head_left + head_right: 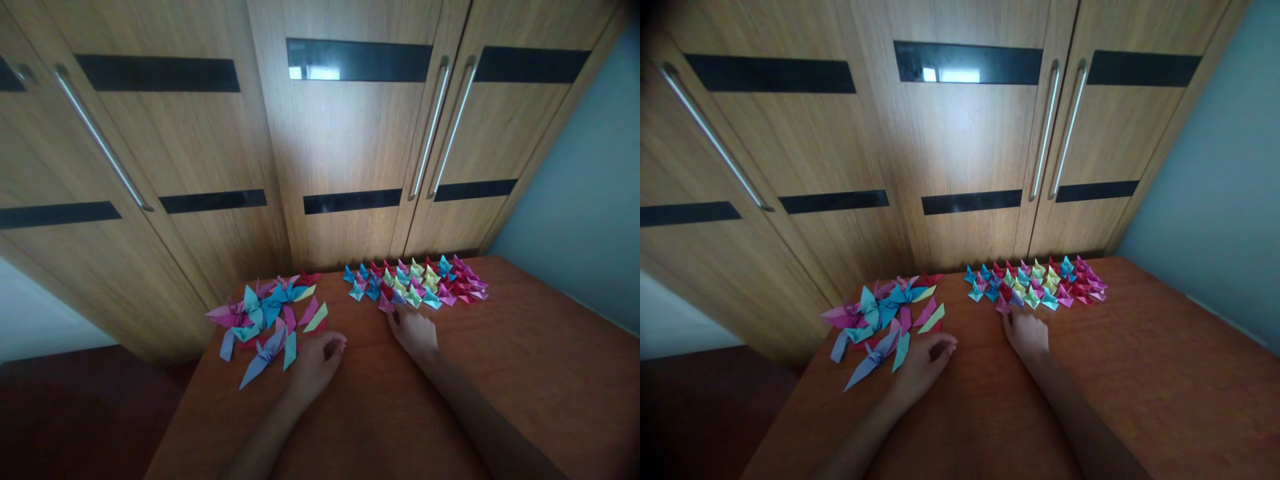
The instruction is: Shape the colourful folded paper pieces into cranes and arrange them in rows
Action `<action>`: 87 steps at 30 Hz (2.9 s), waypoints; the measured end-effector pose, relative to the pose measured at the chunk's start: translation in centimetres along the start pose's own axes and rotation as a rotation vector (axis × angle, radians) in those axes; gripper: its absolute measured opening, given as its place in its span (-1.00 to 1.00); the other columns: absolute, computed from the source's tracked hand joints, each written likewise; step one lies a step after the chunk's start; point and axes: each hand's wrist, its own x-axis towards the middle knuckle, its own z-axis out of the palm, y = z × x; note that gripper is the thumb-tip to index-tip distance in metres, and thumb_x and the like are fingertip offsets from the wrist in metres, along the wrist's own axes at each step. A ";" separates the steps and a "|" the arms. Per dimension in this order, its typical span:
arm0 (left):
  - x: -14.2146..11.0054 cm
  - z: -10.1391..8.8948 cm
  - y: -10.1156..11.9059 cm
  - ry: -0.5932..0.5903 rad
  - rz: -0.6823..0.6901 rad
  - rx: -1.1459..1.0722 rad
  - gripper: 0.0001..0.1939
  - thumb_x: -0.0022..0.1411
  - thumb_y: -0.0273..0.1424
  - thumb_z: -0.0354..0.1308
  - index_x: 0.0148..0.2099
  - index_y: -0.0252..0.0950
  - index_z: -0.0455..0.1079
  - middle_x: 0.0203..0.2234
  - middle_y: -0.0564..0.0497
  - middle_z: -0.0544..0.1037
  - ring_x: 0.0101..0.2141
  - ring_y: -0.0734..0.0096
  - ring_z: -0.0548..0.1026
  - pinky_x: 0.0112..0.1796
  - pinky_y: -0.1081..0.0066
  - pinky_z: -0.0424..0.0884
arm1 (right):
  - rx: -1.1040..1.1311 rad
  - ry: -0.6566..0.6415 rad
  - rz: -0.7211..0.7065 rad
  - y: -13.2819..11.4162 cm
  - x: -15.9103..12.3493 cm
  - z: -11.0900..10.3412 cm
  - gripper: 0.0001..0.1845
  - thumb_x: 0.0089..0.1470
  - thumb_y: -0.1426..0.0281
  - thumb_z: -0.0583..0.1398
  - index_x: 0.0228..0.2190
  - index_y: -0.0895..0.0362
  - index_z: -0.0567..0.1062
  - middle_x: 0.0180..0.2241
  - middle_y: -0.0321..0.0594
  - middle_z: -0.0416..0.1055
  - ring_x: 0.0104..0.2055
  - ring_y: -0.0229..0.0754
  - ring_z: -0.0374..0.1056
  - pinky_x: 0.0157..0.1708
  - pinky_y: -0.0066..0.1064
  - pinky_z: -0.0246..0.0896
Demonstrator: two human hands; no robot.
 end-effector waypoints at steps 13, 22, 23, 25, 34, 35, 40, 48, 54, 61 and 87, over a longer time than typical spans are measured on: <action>-3.1 -5.1 1.5 0.134 0.009 0.277 -0.78 0.21 -0.40 0.01 -0.14 -0.18 0.43 -0.22 0.00 0.55 -0.28 0.33 0.49 -0.27 0.40 0.40 | 0.102 -0.065 -0.031 0.5 -1.1 -0.4 -0.59 0.17 0.08 -0.04 -0.38 0.06 0.44 -0.40 -0.15 0.48 -0.38 -0.10 0.42 -0.47 -0.41 0.10; -5.5 -15.4 -4.4 0.311 -0.227 0.725 -0.70 0.25 -0.26 -0.06 -0.05 -0.22 0.36 -0.16 -0.03 0.50 -0.26 0.27 0.50 -0.23 0.37 0.40 | 0.217 -0.094 -0.270 -1.7 -3.5 -0.2 -0.66 0.19 0.20 -0.03 -0.47 0.07 0.40 -0.47 -0.23 0.47 -0.41 -0.20 0.39 -0.50 -0.46 -0.03; -5.4 -16.2 -4.9 0.273 -0.228 0.762 -0.69 0.26 -0.27 -0.08 -0.03 -0.22 0.35 -0.11 -0.05 0.48 -0.21 0.25 0.49 -0.18 0.35 0.39 | 0.224 -0.100 -0.297 -2.0 -3.6 -0.1 -0.67 0.19 0.21 -0.02 -0.48 0.07 0.40 -0.47 -0.25 0.47 -0.41 -0.21 0.39 -0.50 -0.47 -0.04; -4.9 -17.2 -5.7 0.180 -0.201 0.816 -0.68 0.27 -0.30 -0.10 0.00 -0.22 0.33 -0.02 -0.07 0.41 -0.11 0.23 0.45 -0.10 0.33 0.35 | 0.231 -0.113 -0.334 -2.4 -3.7 0.1 -0.69 0.19 0.22 -0.02 -0.48 0.07 0.39 -0.47 -0.27 0.46 -0.42 -0.23 0.37 -0.50 -0.47 -0.05; -3.5 -16.3 -7.3 -0.042 -0.261 1.001 -0.69 0.29 -0.40 -0.13 0.01 -0.22 0.32 -0.05 -0.13 0.38 -0.09 0.18 0.41 -0.19 0.30 0.36 | 0.304 -0.093 -0.376 -2.0 -3.9 0.6 -0.72 0.18 0.26 0.00 -0.49 0.08 0.37 -0.49 -0.30 0.44 -0.43 -0.25 0.34 -0.49 -0.47 -0.06; -3.4 -16.2 -7.2 -0.045 -0.261 1.006 -0.69 0.28 -0.41 -0.12 0.02 -0.22 0.31 -0.05 -0.13 0.37 -0.09 0.17 0.41 -0.20 0.31 0.36 | 0.304 -0.090 -0.376 -2.0 -4.0 0.6 -0.72 0.19 0.26 0.00 -0.49 0.08 0.36 -0.49 -0.30 0.43 -0.43 -0.25 0.34 -0.49 -0.47 -0.06; -3.6 -16.2 -6.8 -0.040 -0.281 0.988 -0.76 0.23 -0.43 -0.07 -0.10 -0.23 0.34 -0.13 -0.11 0.43 -0.16 0.19 0.46 -0.28 0.35 0.35 | 0.329 -0.096 -0.388 -2.0 -4.0 0.5 -0.70 0.19 0.25 -0.02 -0.49 0.08 0.36 -0.48 -0.30 0.43 -0.43 -0.26 0.33 -0.48 -0.47 -0.04; -3.7 -17.3 -4.5 0.164 -0.177 0.775 -0.79 0.23 -0.31 -0.04 -0.16 -0.21 0.37 -0.28 -0.02 0.55 -0.30 0.26 0.52 -0.31 0.39 0.35 | 0.379 -0.083 -0.399 -1.7 -4.1 0.6 -0.70 0.18 0.25 -0.01 -0.52 0.08 0.33 -0.52 -0.33 0.38 -0.47 -0.27 0.29 -0.48 -0.47 -0.04; 0.8 -9.2 1.7 0.113 0.069 0.542 -0.83 0.20 -0.37 0.02 -0.18 -0.20 0.40 -0.34 0.02 0.56 -0.33 0.34 0.50 -0.26 0.41 0.37 | 0.456 -0.071 -0.388 -1.5 -4.6 0.7 -0.72 0.16 0.28 0.00 -0.53 0.09 0.34 -0.54 -0.32 0.37 -0.48 -0.28 0.28 -0.49 -0.48 -0.03; 6.7 2.2 3.3 -0.076 0.069 0.560 -0.86 0.23 -0.44 0.01 -0.27 -0.24 0.40 -0.35 -0.06 0.56 -0.29 0.28 0.51 -0.27 0.40 0.34 | 0.589 -0.032 -0.356 -0.6 -5.1 0.8 -0.71 0.17 0.27 0.00 -0.53 0.08 0.33 -0.56 -0.32 0.33 -0.50 -0.26 0.27 -0.45 -0.47 0.08; 5.2 2.8 3.6 -0.068 0.059 0.588 -0.77 0.29 -0.39 -0.03 -0.02 -0.18 0.33 -0.17 -0.02 0.54 -0.16 0.29 0.49 -0.16 0.36 0.37 | 0.694 -0.064 -0.331 -0.4 -5.1 0.3 -0.72 0.15 0.27 0.02 -0.52 0.09 0.37 -0.54 -0.31 0.36 -0.50 -0.25 0.27 -0.45 -0.47 0.09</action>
